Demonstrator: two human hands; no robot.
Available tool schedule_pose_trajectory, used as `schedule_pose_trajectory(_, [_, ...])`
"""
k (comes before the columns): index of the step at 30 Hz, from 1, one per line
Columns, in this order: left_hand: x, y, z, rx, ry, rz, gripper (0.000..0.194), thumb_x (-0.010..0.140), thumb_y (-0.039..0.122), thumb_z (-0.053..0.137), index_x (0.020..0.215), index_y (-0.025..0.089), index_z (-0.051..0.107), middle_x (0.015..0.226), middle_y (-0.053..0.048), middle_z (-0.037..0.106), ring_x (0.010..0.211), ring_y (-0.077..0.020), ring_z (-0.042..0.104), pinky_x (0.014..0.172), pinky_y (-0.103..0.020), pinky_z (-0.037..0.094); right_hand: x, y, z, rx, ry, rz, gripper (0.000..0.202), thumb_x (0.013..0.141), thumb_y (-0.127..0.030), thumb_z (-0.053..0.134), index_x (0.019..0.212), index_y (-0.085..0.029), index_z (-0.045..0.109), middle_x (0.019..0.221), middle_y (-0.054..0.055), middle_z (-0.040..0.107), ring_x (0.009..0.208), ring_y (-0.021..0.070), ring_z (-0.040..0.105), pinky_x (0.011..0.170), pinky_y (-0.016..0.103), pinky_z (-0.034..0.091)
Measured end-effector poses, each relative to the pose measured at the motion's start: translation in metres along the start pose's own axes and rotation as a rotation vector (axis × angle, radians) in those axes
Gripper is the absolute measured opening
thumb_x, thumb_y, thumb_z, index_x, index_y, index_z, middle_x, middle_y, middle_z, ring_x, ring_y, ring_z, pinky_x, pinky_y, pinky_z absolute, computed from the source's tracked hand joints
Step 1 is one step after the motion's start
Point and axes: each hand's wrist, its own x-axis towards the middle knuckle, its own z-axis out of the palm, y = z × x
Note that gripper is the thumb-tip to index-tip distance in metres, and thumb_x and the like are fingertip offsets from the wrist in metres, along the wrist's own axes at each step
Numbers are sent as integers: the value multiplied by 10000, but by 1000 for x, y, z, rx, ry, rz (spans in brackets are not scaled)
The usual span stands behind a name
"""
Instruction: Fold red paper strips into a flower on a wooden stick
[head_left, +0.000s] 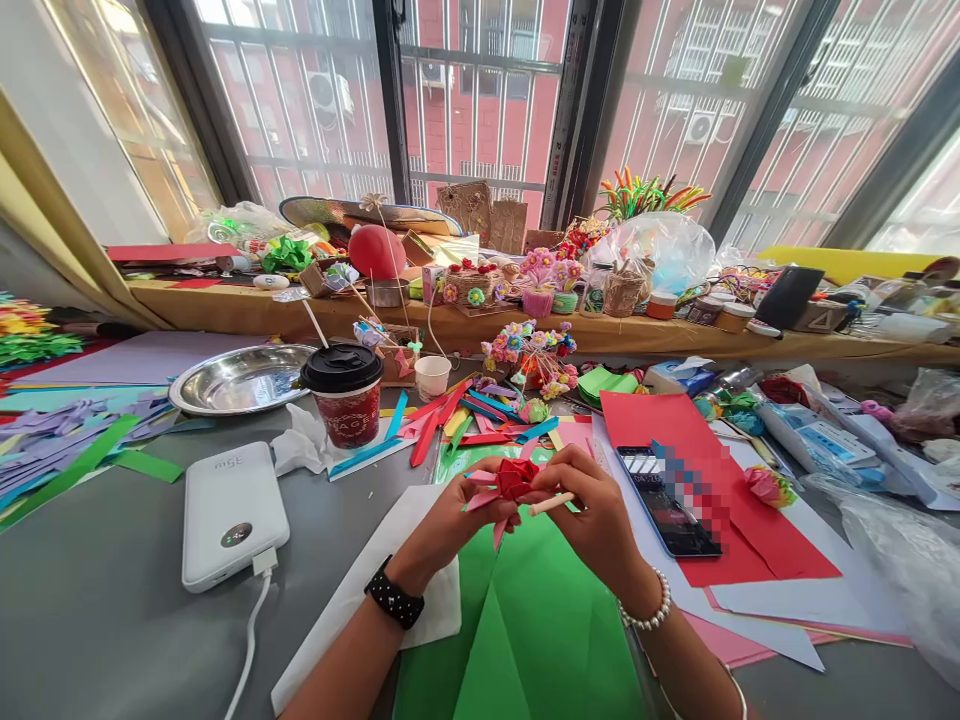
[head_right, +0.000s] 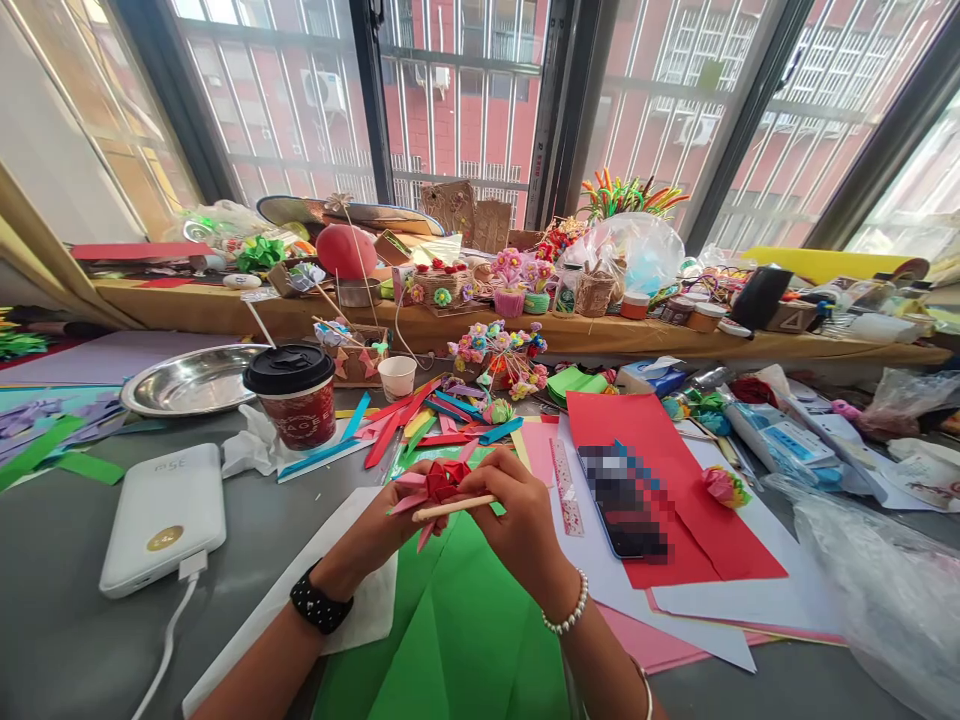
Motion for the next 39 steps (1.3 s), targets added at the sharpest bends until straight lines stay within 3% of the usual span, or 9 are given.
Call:
schedule_pose_trajectory(8, [0, -1, -2, 25, 39, 13, 142, 645, 217, 652, 752, 147, 590, 619, 15, 553, 518, -83, 500, 464, -189, 382, -3, 1, 4, -86, 17, -2, 58, 765, -204, 529, 744, -183, 579, 718, 22, 508, 654, 130, 527, 576, 239, 435])
schedule_pose_trajectory(11, [1, -1, -3, 22, 41, 29, 153, 652, 244, 646, 755, 152, 583, 642, 8, 569, 546, -91, 513, 470, -188, 380, -3, 1, 2, -110, -73, -5, 206, 791, -359, 480, 802, -179, 579, 759, 42, 513, 670, 146, 521, 590, 264, 438])
schedule_pose_trajectory(14, [1, -2, -4, 30, 87, 18, 185, 665, 264, 636, 801, 156, 573, 610, 8, 581, 561, -106, 530, 491, -198, 385, -2, 1, -2, -53, -121, 11, 427, 848, -467, 273, 888, -183, 589, 794, 56, 513, 701, 158, 518, 611, 285, 436])
schedule_pose_trajectory(16, [2, -1, -4, 42, 103, 6, 203, 659, 255, 642, 819, 152, 571, 620, 7, 587, 574, -114, 542, 513, -208, 395, 0, 2, -3, -13, -120, 48, 437, 877, -410, 229, 898, -189, 605, 787, 52, 516, 712, 151, 520, 618, 276, 431])
schedule_pose_trajectory(20, [2, 0, -2, 55, 94, -1, 250, 659, 227, 643, 884, 154, 563, 643, 12, 587, 577, -108, 546, 528, -208, 405, 3, 6, -4, 8, -111, 89, 270, 843, -316, 406, 830, -191, 645, 721, 34, 524, 667, 134, 518, 571, 240, 422])
schedule_pose_trajectory(27, [1, 4, 0, 90, 45, 16, 166, 670, 216, 632, 795, 126, 569, 647, 2, 567, 569, -103, 543, 513, -202, 418, 4, 4, -7, 66, -157, 123, 191, 784, -314, 516, 774, -179, 650, 676, 27, 562, 541, 101, 482, 436, 204, 380])
schedule_pose_trajectory(32, [1, 2, 1, 103, 48, 2, 173, 669, 228, 632, 806, 134, 584, 739, -18, 570, 638, -122, 556, 580, -236, 454, 3, 4, -5, 99, -145, 146, 157, 773, -290, 528, 730, -171, 621, 686, 26, 547, 598, 112, 524, 492, 207, 448])
schedule_pose_trajectory(35, [2, 0, 1, 91, 91, -31, 266, 653, 229, 645, 899, 166, 565, 820, -29, 583, 754, -160, 558, 644, -271, 462, 3, 6, -2, 93, -115, 159, 143, 776, -277, 521, 737, -170, 607, 698, 28, 541, 632, 124, 542, 525, 221, 473])
schedule_pose_trajectory(39, [5, 0, -2, 140, 139, 12, 561, 627, 243, 665, 1139, 250, 436, 1059, -66, 535, 864, -195, 545, 678, -290, 450, 3, 13, -1, -17, -93, 135, 139, 788, -267, 506, 733, -175, 595, 712, 28, 548, 622, 123, 537, 517, 220, 465])
